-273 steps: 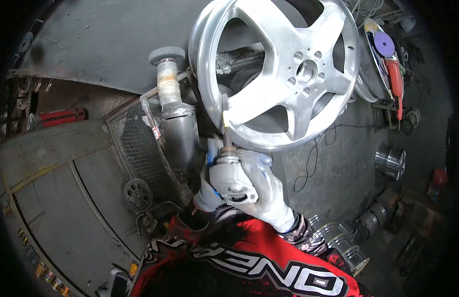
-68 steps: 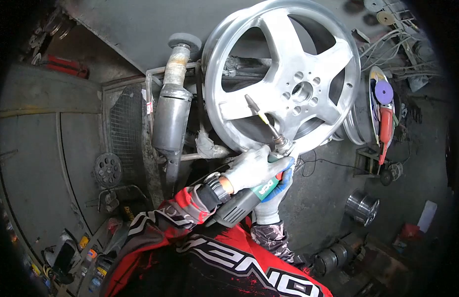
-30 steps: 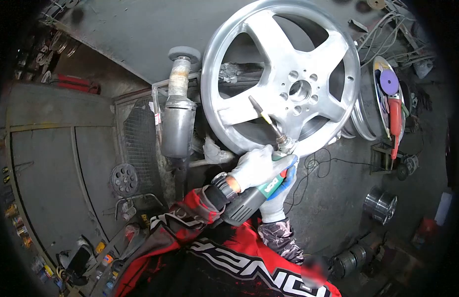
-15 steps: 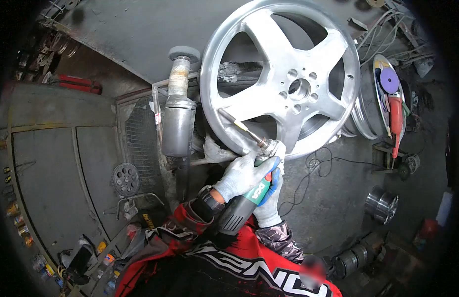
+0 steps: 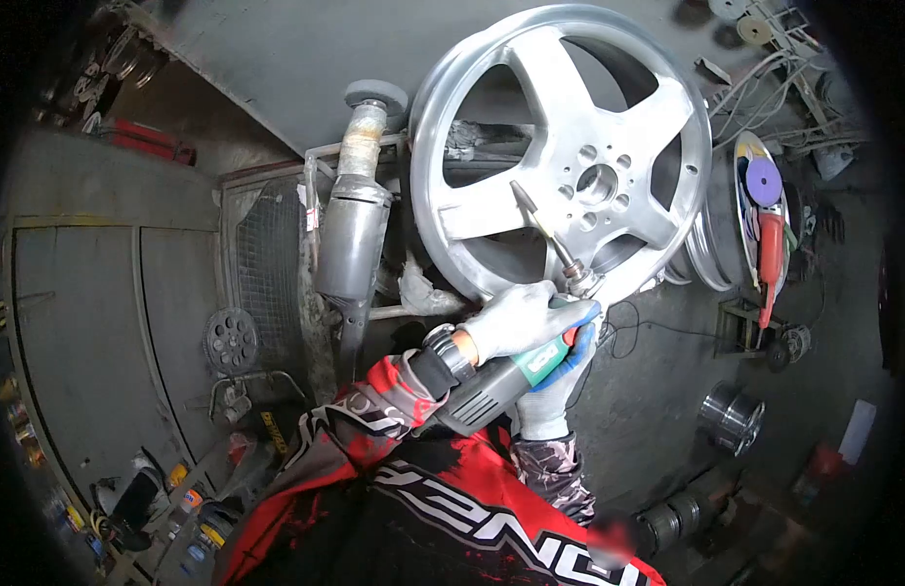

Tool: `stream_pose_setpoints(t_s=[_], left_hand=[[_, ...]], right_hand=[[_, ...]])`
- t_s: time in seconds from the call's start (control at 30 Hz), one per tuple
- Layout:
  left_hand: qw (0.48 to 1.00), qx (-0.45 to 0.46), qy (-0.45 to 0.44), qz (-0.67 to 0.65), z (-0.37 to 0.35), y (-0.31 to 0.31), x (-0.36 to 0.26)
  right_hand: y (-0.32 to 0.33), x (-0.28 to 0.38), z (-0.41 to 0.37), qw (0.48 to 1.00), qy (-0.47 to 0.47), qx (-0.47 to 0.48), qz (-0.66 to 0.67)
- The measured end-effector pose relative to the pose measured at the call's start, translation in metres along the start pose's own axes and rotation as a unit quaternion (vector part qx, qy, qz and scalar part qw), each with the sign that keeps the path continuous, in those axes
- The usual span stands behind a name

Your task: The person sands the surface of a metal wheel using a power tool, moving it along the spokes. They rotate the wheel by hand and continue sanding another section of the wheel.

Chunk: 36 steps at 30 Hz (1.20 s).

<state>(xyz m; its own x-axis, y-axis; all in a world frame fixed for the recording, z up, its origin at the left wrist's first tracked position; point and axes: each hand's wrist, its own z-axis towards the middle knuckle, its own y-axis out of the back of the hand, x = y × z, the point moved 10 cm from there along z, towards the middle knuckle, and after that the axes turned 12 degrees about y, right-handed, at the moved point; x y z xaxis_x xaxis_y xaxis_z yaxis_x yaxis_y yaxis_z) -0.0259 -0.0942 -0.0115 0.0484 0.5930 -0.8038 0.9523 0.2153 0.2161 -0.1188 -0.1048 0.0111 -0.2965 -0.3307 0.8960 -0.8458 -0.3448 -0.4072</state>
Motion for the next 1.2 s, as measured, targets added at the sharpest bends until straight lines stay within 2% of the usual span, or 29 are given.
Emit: stream_pose_setpoints(t_s=[0.13,0.2,0.27,0.33,0.4,0.47,0.6,0.67,0.7,0.73,0.8,0.83,0.87,0.93,0.97,1.2], left_hand=[[0.999,-0.018,-0.039,-0.022,-0.016,0.001,0.019],[0.991,-0.059,-0.071,-0.095,-0.032,0.015,0.019],[0.989,-0.052,-0.06,-0.122,-0.046,0.026,0.016],[0.991,-0.031,-0.016,-0.13,-0.048,0.025,0.027],[0.986,-0.038,-0.036,-0.158,-0.05,0.024,0.032],[0.982,-0.041,-0.051,-0.179,-0.052,0.025,0.033],[0.98,-0.038,-0.046,-0.19,-0.054,0.03,0.025],[0.983,-0.001,-0.042,-0.181,-0.052,0.028,0.013],[0.976,-0.015,-0.089,-0.196,-0.04,0.021,0.014],[0.976,-0.014,-0.091,-0.198,-0.03,0.016,0.013],[0.988,0.022,-0.087,-0.122,-0.013,0.006,0.001],[0.988,0.029,-0.072,-0.134,-0.01,0.006,-0.005],[0.987,0.029,-0.074,-0.136,-0.008,0.01,-0.012],[0.988,0.048,-0.098,-0.105,-0.006,0.011,-0.026],[0.987,0.059,-0.103,-0.112,-0.011,0.015,-0.033],[0.979,0.088,-0.095,-0.158,-0.032,0.013,-0.005]], right_hand=[[0.009,-0.019,-0.019,0.999,-0.025,0.023,0.001],[0.006,-0.022,-0.03,0.989,0.003,0.077,-0.125],[0.013,-0.031,-0.034,0.991,-0.013,0.071,-0.111],[0.019,-0.052,-0.04,0.992,-0.076,0.083,-0.06],[0.021,-0.052,-0.042,0.992,-0.064,0.076,-0.078],[0.017,-0.042,-0.041,0.976,-0.013,0.116,-0.185],[0.028,-0.049,-0.041,0.99,-0.036,0.066,-0.121],[0.027,-0.047,-0.037,0.996,-0.078,0.024,-0.022],[0.026,-0.032,-0.031,0.991,-0.034,0.047,-0.122],[0.016,-0.013,-0.025,0.972,0.033,0.078,-0.221],[0.007,-0.001,-0.016,0.996,-0.016,0.02,-0.086],[0.021,0.013,-0.014,0.926,0.125,0.069,-0.348],[0.016,0.015,-0.012,0.925,0.126,0.07,-0.351],[-0.001,0.032,-0.004,0.934,0.182,0.064,-0.3],[0.005,0.011,-0.001,0.998,0.009,-0.051,0.027],[0.012,-0.007,-0.026,0.998,-0.009,-0.046,-0.04]])
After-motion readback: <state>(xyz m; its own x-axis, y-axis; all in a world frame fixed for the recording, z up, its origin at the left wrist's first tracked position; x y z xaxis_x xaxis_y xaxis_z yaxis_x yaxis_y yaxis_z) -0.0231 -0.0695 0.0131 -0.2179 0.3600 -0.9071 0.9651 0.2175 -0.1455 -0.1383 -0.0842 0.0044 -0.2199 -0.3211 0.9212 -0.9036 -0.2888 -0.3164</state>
